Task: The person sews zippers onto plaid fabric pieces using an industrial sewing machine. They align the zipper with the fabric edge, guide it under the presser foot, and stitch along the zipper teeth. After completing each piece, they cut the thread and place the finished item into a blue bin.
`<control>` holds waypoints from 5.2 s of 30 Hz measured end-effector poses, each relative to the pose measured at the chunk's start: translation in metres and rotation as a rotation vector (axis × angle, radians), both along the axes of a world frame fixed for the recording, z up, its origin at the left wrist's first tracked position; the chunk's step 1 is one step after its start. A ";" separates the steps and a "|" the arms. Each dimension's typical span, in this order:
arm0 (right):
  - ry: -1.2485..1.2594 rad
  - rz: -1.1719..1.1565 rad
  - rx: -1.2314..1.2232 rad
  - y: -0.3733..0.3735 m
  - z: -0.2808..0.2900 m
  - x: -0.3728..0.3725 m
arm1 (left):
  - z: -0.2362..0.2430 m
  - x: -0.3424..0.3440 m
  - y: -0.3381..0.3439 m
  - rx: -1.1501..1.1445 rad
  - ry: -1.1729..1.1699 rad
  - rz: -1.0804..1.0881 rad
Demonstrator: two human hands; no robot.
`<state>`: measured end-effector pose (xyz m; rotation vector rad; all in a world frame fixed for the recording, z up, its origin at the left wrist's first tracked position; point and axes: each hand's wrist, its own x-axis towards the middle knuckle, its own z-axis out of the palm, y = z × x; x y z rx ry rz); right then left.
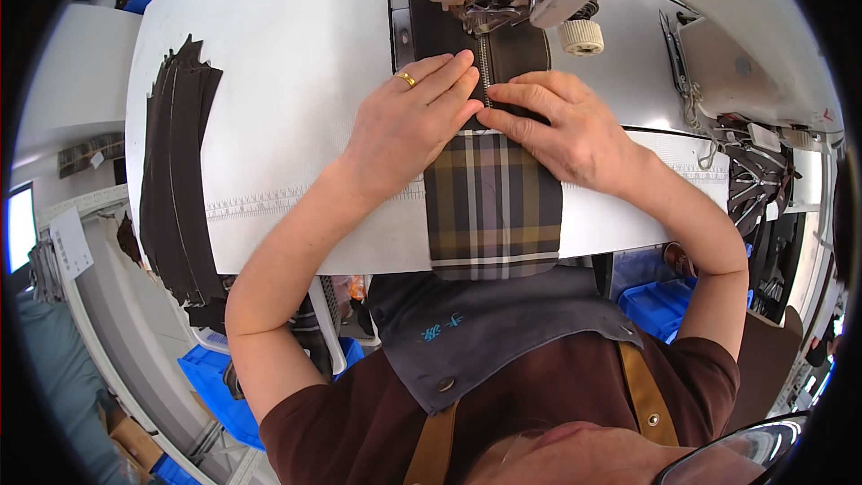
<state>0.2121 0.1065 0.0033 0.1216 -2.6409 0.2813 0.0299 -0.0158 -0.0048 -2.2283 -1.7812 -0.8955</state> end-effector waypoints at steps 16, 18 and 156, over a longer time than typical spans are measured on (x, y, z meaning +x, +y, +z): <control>-0.094 -0.272 -0.844 0.028 0.005 -0.002 | 0.000 -0.006 0.007 -0.067 -0.103 0.069; -0.158 -0.308 -1.738 0.031 0.016 -0.001 | 0.000 -0.005 0.006 -0.118 -0.181 0.087; 0.018 -0.167 0.012 0.025 -0.009 -0.021 | -0.006 -0.034 0.029 0.013 -0.060 -0.060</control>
